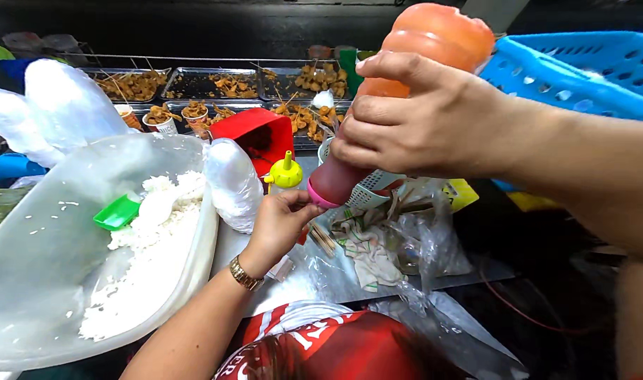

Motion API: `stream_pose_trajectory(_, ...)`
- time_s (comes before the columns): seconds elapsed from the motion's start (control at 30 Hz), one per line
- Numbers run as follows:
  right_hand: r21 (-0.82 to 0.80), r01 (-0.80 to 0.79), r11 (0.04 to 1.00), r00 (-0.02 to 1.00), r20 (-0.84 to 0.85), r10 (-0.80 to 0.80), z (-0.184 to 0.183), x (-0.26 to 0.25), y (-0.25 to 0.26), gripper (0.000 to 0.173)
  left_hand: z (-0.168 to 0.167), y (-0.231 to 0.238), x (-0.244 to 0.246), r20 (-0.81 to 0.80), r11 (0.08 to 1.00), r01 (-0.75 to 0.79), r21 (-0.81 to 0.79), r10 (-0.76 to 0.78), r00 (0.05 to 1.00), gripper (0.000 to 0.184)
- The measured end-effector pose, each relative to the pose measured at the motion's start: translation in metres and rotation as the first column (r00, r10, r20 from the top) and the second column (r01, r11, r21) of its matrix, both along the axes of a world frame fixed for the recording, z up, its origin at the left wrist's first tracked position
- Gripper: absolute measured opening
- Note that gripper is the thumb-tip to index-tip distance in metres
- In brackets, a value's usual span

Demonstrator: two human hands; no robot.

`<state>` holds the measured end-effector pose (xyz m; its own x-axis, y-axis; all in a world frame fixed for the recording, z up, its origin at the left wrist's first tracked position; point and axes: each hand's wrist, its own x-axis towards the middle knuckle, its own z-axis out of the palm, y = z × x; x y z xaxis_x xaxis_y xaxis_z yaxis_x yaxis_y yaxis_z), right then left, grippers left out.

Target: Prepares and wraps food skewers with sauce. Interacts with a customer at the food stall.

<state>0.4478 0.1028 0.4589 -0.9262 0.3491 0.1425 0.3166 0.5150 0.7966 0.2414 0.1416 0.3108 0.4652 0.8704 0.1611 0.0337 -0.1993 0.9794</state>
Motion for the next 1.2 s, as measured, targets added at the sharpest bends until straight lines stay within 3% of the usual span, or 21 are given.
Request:
stream_pose_trajectory(0.87,-0.026,0.033,0.999,0.999,-0.002,-0.033,-0.001,0.001,-0.002,0.028,-0.009,0.003,0.005,0.007,0.995,0.029,0.097,-0.03,1.0,0.016)
stream_pose_trajectory(1.07,-0.049,0.035,0.998,0.995,-0.094,-0.039,-0.005,0.008,-0.002,0.027,-0.011,0.004,0.003,-0.097,0.952,0.014,0.305,0.017,0.995,0.012)
stream_pose_trajectory(1.2,-0.184,0.148,0.972,0.945,-0.262,-0.193,-0.021,0.027,0.001,0.024,-0.003,0.002,-0.003,-0.18,0.896,0.024,0.443,0.062,0.982,0.013)
